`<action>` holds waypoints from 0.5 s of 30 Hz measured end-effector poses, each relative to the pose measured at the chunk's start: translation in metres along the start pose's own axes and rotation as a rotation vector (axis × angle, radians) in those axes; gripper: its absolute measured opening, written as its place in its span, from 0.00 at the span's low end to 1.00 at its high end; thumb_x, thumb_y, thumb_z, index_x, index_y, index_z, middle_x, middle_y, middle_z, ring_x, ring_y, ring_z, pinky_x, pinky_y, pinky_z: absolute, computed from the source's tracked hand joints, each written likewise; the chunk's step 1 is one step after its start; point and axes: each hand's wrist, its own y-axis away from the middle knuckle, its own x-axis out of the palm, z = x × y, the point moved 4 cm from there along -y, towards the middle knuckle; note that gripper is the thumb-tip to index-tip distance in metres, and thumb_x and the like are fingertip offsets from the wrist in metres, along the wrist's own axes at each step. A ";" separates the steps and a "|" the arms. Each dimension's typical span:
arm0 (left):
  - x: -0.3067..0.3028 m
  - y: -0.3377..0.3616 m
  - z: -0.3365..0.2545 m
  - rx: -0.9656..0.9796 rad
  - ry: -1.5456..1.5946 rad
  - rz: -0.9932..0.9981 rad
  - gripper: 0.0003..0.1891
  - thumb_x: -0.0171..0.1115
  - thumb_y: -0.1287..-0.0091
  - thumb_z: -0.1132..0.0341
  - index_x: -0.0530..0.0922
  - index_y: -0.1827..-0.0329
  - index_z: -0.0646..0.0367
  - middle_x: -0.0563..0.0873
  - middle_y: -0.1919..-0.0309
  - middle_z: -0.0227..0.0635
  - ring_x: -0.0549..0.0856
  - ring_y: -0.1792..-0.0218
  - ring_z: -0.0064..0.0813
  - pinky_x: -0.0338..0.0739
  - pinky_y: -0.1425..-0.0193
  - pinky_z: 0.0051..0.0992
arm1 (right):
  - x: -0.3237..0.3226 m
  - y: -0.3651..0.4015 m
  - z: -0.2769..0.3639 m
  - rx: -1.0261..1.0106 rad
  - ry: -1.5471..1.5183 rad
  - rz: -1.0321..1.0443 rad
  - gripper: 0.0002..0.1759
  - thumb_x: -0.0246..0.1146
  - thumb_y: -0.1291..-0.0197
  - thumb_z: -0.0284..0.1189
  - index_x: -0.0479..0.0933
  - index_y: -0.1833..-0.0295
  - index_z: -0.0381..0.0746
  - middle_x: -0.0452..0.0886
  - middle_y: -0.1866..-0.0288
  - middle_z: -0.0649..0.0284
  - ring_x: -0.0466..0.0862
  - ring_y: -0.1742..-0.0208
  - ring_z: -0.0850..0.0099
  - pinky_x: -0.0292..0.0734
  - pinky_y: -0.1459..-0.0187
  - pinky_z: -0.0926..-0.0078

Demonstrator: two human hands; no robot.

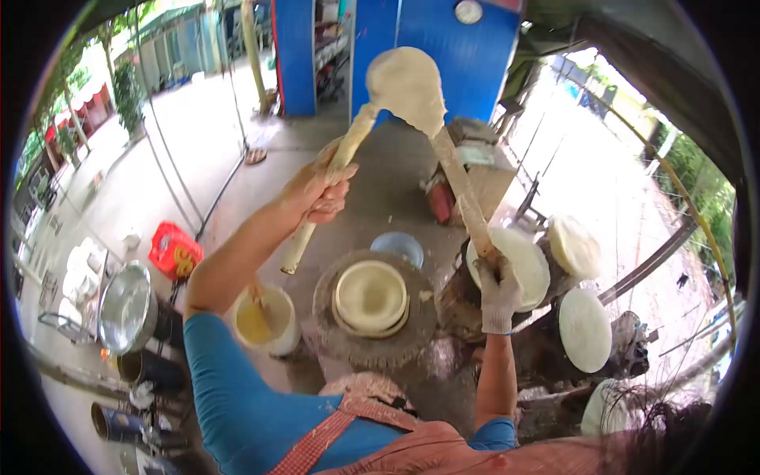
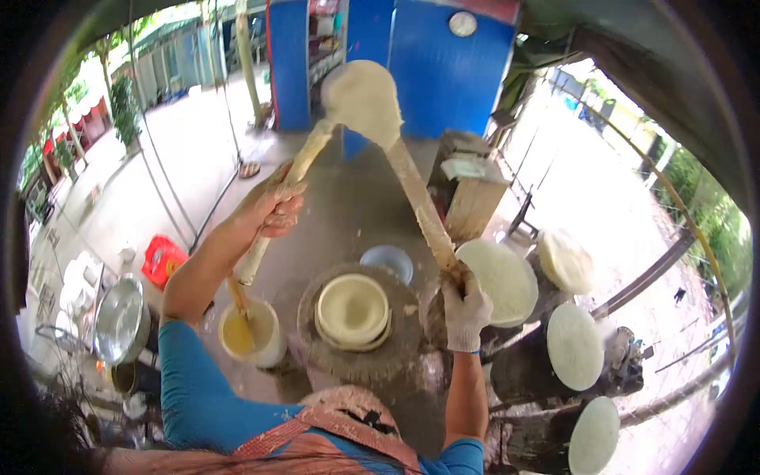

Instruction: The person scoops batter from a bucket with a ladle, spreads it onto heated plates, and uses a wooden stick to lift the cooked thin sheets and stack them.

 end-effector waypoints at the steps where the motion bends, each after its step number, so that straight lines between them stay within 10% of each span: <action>1: -0.002 -0.003 -0.004 0.039 -0.028 0.032 0.14 0.58 0.37 0.62 0.64 0.53 0.37 0.61 0.88 0.20 0.59 0.93 0.10 0.51 0.95 0.13 | 0.002 0.001 -0.001 -0.017 -0.011 -0.054 0.18 0.65 0.50 0.36 0.78 0.54 0.39 0.82 0.67 0.54 0.83 0.66 0.62 0.74 0.64 0.69; 5: -0.058 -0.031 0.105 -0.325 0.000 -0.010 0.12 0.59 0.39 0.55 0.67 0.70 0.50 0.61 0.91 0.19 0.57 0.95 0.10 0.52 0.96 0.14 | 0.071 0.076 -0.077 0.392 -0.494 0.325 0.17 0.64 0.49 0.33 0.78 0.56 0.33 0.80 0.72 0.64 0.78 0.70 0.77 0.71 0.65 0.78; 7: -0.087 -0.051 0.207 -0.820 0.562 0.266 0.15 0.52 0.34 0.60 0.65 0.80 0.49 0.61 0.90 0.20 0.58 0.95 0.13 0.52 0.96 0.17 | 0.059 0.125 -0.084 0.523 -0.363 0.388 0.16 0.64 0.49 0.34 0.79 0.57 0.35 0.80 0.73 0.66 0.77 0.72 0.79 0.71 0.67 0.80; 10: -0.054 -0.028 0.216 -1.265 0.872 -0.207 0.20 0.50 0.33 0.56 0.62 0.84 0.50 0.59 0.91 0.20 0.56 0.95 0.13 0.51 0.97 0.17 | 0.038 0.185 -0.112 0.628 -0.200 0.473 0.18 0.64 0.51 0.39 0.80 0.59 0.37 0.80 0.74 0.65 0.76 0.72 0.78 0.70 0.68 0.79; 13: -0.025 -0.039 0.223 -1.152 0.645 0.153 0.23 0.47 0.33 0.52 0.60 0.86 0.51 0.58 0.92 0.20 0.57 0.95 0.13 0.52 0.96 0.16 | -0.023 0.195 -0.088 0.665 -0.062 0.438 0.20 0.65 0.50 0.42 0.80 0.57 0.38 0.81 0.72 0.66 0.77 0.69 0.78 0.70 0.65 0.78; 15: 0.013 -0.050 0.228 -0.736 0.293 0.563 0.24 0.44 0.32 0.50 0.61 0.85 0.52 0.59 0.92 0.20 0.59 0.94 0.13 0.51 0.95 0.16 | -0.060 0.203 -0.075 0.585 -0.321 0.143 0.19 0.63 0.50 0.35 0.78 0.53 0.38 0.80 0.73 0.67 0.77 0.68 0.81 0.71 0.64 0.82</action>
